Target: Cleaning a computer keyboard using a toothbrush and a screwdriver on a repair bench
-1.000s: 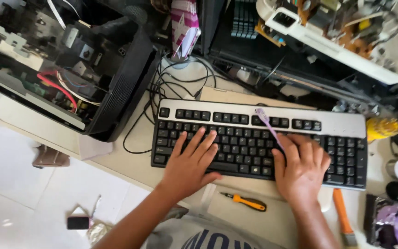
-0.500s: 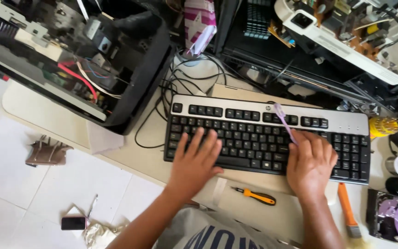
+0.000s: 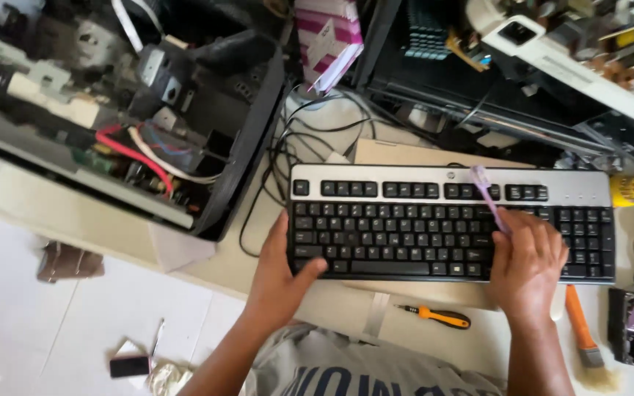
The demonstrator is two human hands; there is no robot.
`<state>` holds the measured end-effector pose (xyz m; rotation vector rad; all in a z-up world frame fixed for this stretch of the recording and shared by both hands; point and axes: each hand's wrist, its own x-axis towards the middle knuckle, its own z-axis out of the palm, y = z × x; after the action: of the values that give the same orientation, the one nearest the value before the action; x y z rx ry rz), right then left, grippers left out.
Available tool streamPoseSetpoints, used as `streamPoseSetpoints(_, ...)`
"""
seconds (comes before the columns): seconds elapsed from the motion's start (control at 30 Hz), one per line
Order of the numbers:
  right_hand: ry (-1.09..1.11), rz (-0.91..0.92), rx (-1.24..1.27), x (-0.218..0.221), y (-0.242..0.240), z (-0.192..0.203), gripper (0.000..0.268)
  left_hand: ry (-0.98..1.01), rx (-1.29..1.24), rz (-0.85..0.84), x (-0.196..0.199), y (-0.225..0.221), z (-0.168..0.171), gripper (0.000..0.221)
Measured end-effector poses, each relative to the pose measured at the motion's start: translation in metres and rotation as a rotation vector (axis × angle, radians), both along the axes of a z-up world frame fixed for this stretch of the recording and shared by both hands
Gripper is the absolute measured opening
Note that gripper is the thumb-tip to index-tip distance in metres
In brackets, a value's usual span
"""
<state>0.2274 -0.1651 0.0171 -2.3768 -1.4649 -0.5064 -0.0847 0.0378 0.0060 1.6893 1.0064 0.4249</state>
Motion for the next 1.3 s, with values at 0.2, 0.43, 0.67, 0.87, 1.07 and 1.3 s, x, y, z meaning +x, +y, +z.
streamPoseSetpoints(0.2,0.103,0.119,0.148,0.003,-0.003,0.011,0.026,-0.624,-0.403,0.253,0.007,-0.020,0.041,0.122)
streamPoseSetpoints(0.43,-0.008,0.009,0.114,0.012,0.002,0.002,0.023,-1.482,-0.724,0.084,0.076,-0.053,-0.022,0.078)
streamPoseSetpoints(0.67,0.030,-0.052,0.136,0.004,0.006,0.004,0.028,-1.026,-0.887,0.530,0.102,-0.072,-0.032,0.053)
streamPoseSetpoints(0.87,-0.034,0.008,0.154,0.013,0.006,-0.012,0.025,-0.934,-0.773,0.699,0.118,-0.062,-0.006,0.074)
streamPoseSetpoints(1.07,0.079,-0.006,0.147,0.004,0.009,0.016,0.026,-0.862,-0.826,0.727,0.125,-0.064,-0.004,0.071)
streamPoseSetpoints(1.3,0.108,-0.018,0.139,0.003,0.008,0.015,0.024,-0.918,-0.720,0.635,0.116,-0.066,-0.003,0.058)
